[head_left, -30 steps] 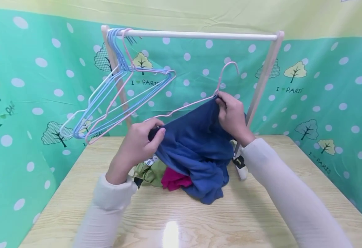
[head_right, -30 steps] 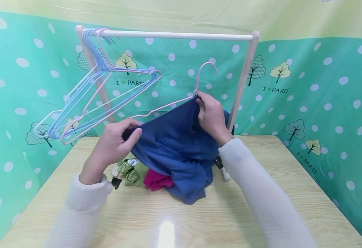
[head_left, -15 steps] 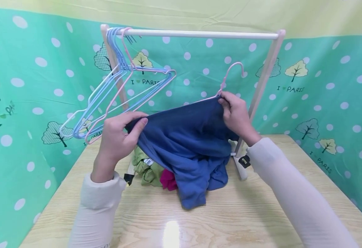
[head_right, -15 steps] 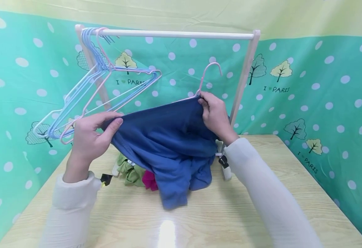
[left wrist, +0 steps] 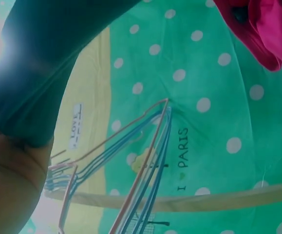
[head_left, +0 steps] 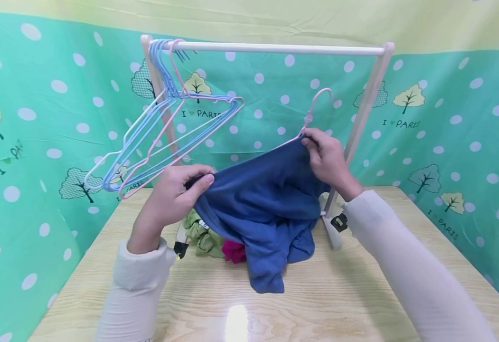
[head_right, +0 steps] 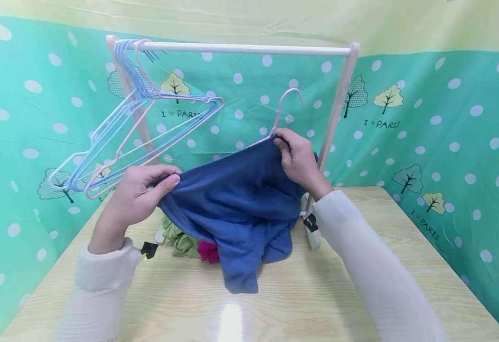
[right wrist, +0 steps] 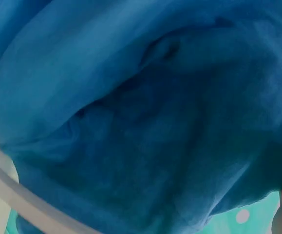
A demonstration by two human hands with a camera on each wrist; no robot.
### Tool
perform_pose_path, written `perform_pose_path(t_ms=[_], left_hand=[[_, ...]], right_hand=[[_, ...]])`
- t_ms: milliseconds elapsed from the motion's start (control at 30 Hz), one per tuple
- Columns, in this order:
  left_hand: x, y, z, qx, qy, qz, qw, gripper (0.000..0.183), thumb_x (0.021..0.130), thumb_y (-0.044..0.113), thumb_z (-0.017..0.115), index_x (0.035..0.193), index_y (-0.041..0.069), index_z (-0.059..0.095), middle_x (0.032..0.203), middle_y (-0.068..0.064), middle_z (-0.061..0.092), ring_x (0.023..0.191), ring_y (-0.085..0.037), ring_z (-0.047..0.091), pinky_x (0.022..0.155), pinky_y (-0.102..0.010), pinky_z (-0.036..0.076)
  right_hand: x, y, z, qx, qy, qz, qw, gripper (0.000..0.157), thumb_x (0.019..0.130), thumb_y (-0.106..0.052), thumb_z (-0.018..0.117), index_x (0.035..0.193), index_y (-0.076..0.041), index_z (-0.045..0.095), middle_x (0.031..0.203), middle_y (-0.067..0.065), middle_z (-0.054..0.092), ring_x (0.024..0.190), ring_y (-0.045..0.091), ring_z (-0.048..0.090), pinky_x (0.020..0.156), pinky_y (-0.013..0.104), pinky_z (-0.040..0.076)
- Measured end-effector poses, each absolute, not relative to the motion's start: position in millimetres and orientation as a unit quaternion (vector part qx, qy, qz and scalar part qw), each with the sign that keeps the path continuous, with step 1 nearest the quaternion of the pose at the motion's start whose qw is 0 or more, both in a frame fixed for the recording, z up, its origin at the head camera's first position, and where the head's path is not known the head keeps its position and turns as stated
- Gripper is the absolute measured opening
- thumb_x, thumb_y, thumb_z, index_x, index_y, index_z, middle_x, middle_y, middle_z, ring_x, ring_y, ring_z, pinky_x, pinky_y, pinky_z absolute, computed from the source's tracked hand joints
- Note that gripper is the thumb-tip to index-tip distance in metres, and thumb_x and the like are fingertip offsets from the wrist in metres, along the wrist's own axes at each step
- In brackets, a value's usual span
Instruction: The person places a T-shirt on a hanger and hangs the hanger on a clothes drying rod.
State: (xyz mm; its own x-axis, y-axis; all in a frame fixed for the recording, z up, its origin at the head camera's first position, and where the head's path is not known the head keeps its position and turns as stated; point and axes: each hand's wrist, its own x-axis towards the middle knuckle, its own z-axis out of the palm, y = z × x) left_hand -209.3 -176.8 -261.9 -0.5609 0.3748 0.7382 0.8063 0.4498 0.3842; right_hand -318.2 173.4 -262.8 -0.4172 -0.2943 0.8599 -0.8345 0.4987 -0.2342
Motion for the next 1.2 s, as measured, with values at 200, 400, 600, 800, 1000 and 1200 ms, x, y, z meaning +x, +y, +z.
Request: perform_pose_path(t_ms=[200,400,600,800,1000,1200], left_hand=[[-211.4,-172.9,-266.4,-0.412,-0.787,-0.421,0.185,0.015,0.099,-0.001,0.063,0.104,0.006,0.076,0.088,0.001,0.069,0.074,-0.014,0.060,0.069,-0.023,0.048],[-214.2,-162.1,-268.3,-0.371,-0.798,-0.456,0.133,0.015,0.103,0.010,0.062,0.111,0.008,0.074,0.097,-0.001,0.073,0.078,-0.017,0.062,0.069,-0.026,0.050],[-213.8,-153.6,-268.1,-0.283,-0.803,-0.492,0.184,0.028,0.107,0.025,0.057,0.126,0.009,0.068,0.109,-0.003,0.072,0.094,-0.016,0.065,0.079,-0.026,0.052],[-214.0,-147.0,-270.5,-0.174,-0.775,-0.547,0.264,0.044,0.104,0.038,0.059,0.135,0.006,0.062,0.118,-0.011,0.068,0.102,-0.022,0.066,0.087,-0.033,0.055],[-208.3,-145.3,-267.9,-0.093,-0.823,-0.509,0.236,0.061,0.094,0.053,0.067,0.135,0.009,0.060,0.117,-0.011,0.066,0.094,-0.027,0.063,0.081,-0.041,0.052],[-207.1,-148.9,-265.2,-0.065,-0.861,-0.477,0.164,0.048,0.095,0.044,0.070,0.122,0.004,0.064,0.106,-0.011,0.068,0.083,-0.023,0.067,0.072,-0.034,0.055]], right_hand=[[-317.1,159.5,-261.8,0.385,-0.768,0.346,0.376,0.016,0.103,-0.003,0.058,0.113,0.005,0.068,0.109,0.018,0.072,0.091,0.024,0.065,0.078,0.032,0.047],[-314.7,152.9,-261.1,0.394,-0.773,0.347,0.356,0.017,0.103,-0.003,0.057,0.114,0.003,0.068,0.108,0.017,0.071,0.092,0.023,0.066,0.077,0.034,0.049],[-315.3,153.1,-257.7,0.340,-0.780,0.364,0.380,0.017,0.104,-0.006,0.058,0.112,0.003,0.069,0.105,0.015,0.072,0.085,0.022,0.064,0.074,0.031,0.046],[-317.6,148.9,-246.9,0.300,-0.781,0.360,0.414,0.020,0.106,-0.011,0.056,0.110,0.003,0.069,0.090,0.015,0.068,0.068,0.022,0.053,0.065,0.033,0.039],[-316.8,146.9,-242.7,0.251,-0.779,0.374,0.437,0.020,0.106,-0.010,0.056,0.111,0.006,0.068,0.096,0.019,0.070,0.076,0.027,0.059,0.071,0.039,0.044],[-321.0,149.4,-245.4,0.201,-0.773,0.405,0.446,0.024,0.107,-0.013,0.053,0.111,0.006,0.067,0.098,0.019,0.069,0.079,0.027,0.060,0.073,0.035,0.044]])
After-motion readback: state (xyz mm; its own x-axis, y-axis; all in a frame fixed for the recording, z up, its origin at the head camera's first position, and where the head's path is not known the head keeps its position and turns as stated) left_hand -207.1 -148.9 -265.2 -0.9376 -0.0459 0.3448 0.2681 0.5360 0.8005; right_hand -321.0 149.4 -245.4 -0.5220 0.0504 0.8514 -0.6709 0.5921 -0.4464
